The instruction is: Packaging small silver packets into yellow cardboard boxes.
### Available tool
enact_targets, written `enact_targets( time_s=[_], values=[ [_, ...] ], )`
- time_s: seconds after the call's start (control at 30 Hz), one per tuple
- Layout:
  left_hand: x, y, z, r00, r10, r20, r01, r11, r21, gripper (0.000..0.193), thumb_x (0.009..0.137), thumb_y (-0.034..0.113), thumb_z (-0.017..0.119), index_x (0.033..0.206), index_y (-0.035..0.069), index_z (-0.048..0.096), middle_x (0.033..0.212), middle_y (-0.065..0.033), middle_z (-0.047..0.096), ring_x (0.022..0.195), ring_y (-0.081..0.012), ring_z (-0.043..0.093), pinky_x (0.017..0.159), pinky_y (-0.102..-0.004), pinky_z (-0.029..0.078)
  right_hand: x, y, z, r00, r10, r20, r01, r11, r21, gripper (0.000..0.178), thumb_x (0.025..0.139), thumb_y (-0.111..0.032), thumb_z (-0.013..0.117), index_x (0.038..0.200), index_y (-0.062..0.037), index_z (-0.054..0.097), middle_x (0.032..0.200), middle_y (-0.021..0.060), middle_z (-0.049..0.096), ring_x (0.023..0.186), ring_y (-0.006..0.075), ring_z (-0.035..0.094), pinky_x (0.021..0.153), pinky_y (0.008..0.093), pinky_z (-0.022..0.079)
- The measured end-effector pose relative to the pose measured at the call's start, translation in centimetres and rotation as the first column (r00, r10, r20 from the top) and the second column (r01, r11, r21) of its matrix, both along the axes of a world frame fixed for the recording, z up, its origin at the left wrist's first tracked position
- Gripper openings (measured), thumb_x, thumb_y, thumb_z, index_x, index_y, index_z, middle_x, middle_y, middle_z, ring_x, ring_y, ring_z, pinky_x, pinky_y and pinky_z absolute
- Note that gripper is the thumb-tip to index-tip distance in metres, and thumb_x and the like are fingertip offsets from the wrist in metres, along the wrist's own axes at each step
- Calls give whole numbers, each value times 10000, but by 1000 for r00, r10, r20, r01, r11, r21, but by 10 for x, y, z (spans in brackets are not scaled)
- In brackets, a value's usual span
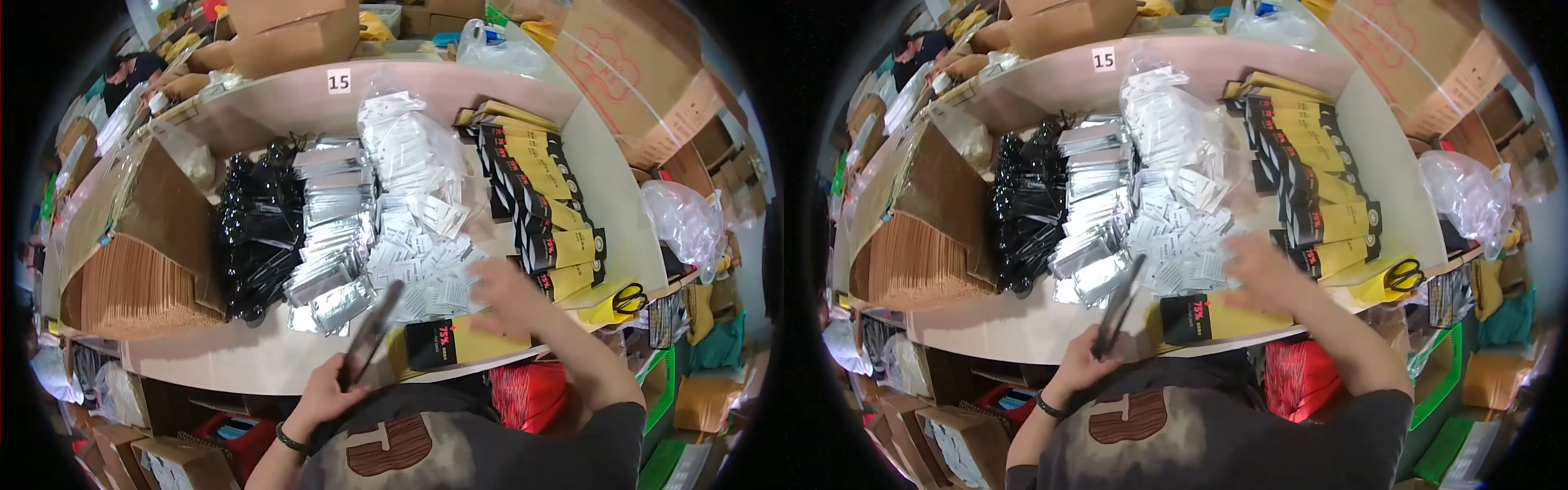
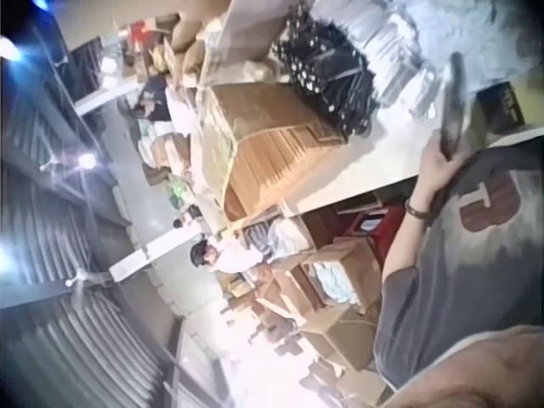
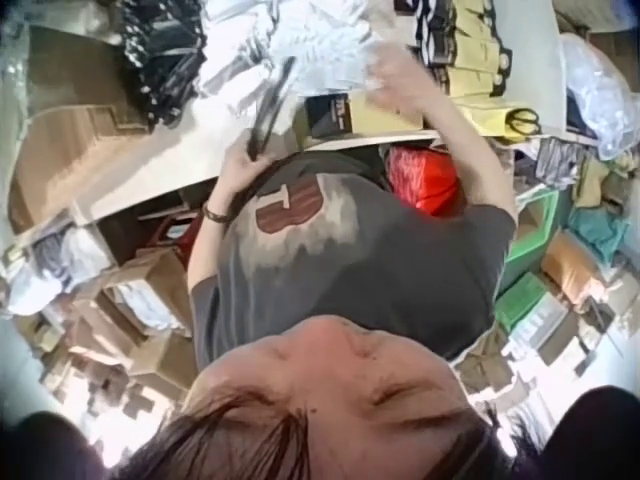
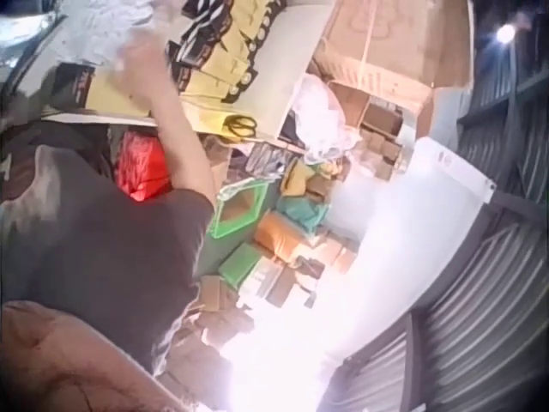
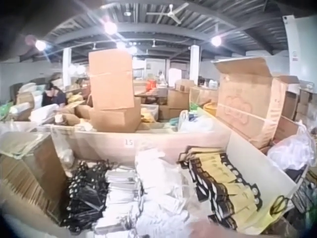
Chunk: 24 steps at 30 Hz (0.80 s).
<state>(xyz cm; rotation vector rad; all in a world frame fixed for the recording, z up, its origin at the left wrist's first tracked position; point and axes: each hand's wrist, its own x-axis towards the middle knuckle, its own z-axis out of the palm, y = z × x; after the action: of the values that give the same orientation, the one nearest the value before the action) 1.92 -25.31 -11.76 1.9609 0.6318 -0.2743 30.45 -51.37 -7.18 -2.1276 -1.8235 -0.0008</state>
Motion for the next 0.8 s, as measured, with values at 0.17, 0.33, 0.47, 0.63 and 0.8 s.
enact_targets(
  time_s=[0.17, 0.33, 0.47, 0.63, 0.8],
  values=[
    [30, -43, 9, 749, -447, 490, 535, 844, -49, 539, 730, 167, 794, 1175, 7, 534, 1174, -207, 591, 1125, -364, 578, 945, -379, 470, -75, 47, -59, 941, 125, -314, -196, 959, -205, 353, 870, -314, 651, 1040, -10, 595, 1213, 231, 570, 1091, 437, 571, 915, 466, 473],
    [11, -17, 15, 946, -306, 107, 322, 926, -197, 398, 763, 185, 749, 1072, 16, 563, 927, -162, 640, 822, -360, 641, 730, -405, 516, -102, 74, 16, 820, -90, -565, 10, 990, -143, 437, 801, -416, 735, 949, -26, 608, 1166, 207, 580, 1043, 378, 583, 878, 480, 469],
    [-16, -12, -12, 989, 59, 133, -106, 919, 379, 467, 739, 202, 758, 1133, 30, 573, 973, -189, 644, 884, -397, 645, 754, -445, 526, -124, 74, -26, 898, -402, -178, 294, 850, -436, 372, 896, -399, 660, 823, -37, 613, 680, 138, 652, 662, 358, 653, 577, 451, 512],
    [-39, -3, -21, 962, -33, 270, -102, 877, 469, 514, 704, 149, 775, 1174, 56, 587, 961, -161, 640, 890, -369, 645, 762, -422, 526, -129, 81, -39, 874, -423, -238, 339, 884, -323, 285, 897, -297, 599, 776, -40, 624, 663, 163, 654, 644, 368, 665, 590, 493, 516],
    [-57, 27, -2, 958, -274, 87, 200, 852, 485, 556, 679, 90, 759, 1209, 73, 594, 948, -158, 645, 872, -366, 648, 753, -417, 530, -122, 90, -47, 803, -510, -308, 393, 842, -370, 231, 859, -249, 584, 790, -35, 631, 667, 179, 650, 646, 383, 659, 604, 498, 521]
  ],
)
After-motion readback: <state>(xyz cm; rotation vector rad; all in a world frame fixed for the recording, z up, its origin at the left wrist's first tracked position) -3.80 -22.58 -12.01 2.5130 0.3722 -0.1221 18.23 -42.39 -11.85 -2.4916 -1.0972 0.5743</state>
